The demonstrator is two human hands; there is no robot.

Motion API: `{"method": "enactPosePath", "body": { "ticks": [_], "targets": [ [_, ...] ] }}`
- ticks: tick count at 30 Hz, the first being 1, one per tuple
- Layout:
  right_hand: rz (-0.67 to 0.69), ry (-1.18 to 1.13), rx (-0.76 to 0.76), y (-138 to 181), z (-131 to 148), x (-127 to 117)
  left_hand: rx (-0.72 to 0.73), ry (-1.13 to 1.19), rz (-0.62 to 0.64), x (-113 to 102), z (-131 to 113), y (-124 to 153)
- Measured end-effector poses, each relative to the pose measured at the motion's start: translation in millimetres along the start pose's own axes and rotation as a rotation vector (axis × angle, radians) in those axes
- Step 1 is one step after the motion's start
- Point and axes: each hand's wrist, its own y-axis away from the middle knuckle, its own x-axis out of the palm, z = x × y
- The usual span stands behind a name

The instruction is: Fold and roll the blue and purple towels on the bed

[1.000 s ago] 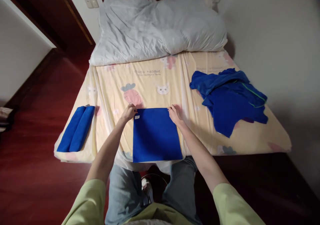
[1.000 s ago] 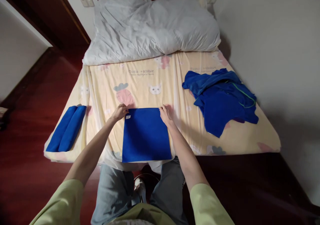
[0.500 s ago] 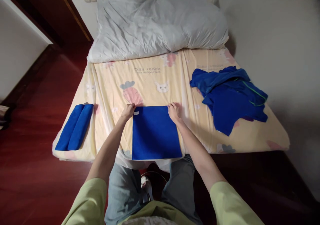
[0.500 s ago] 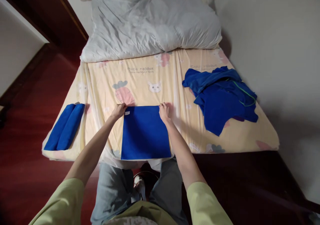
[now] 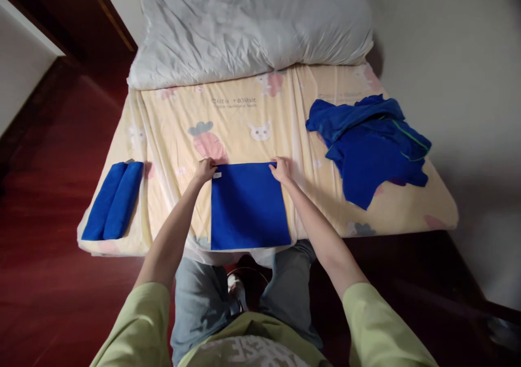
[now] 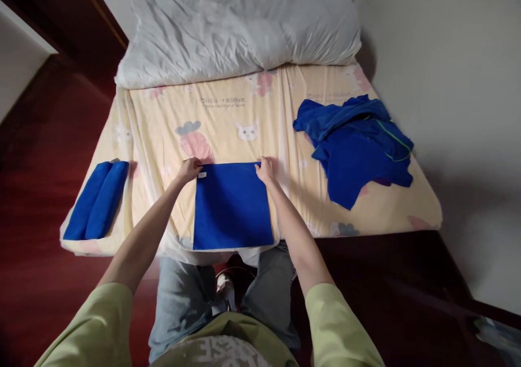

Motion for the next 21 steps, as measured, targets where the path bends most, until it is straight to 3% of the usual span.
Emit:
{"method": "enactPosePath", "body": {
  "ticks": [4, 7, 10, 14, 21],
  "targets": [
    [0.141, -0.201, 0.158, -11, -7, -11, -0.042, 0.052, 0.156, -10, 7, -7],
    [0.177, -0.340, 0.203, -15, -11, -19, -0.077, 0.118, 0.167, -19, 10, -8],
    [0.151, -0.408, 0.252, -20, -10, -26, -0.094, 0.143, 0.095, -26, 8, -12],
    [-0.025, -0.252, 0.233, -30, -1, -27, -0.125, 0.175, -0.047, -27, -4, -21],
    [-0.202, 0.094, 0.062, -22, 22, -3, -0.069, 0.063, -0.249, 0, -26, -15]
  ]
}}
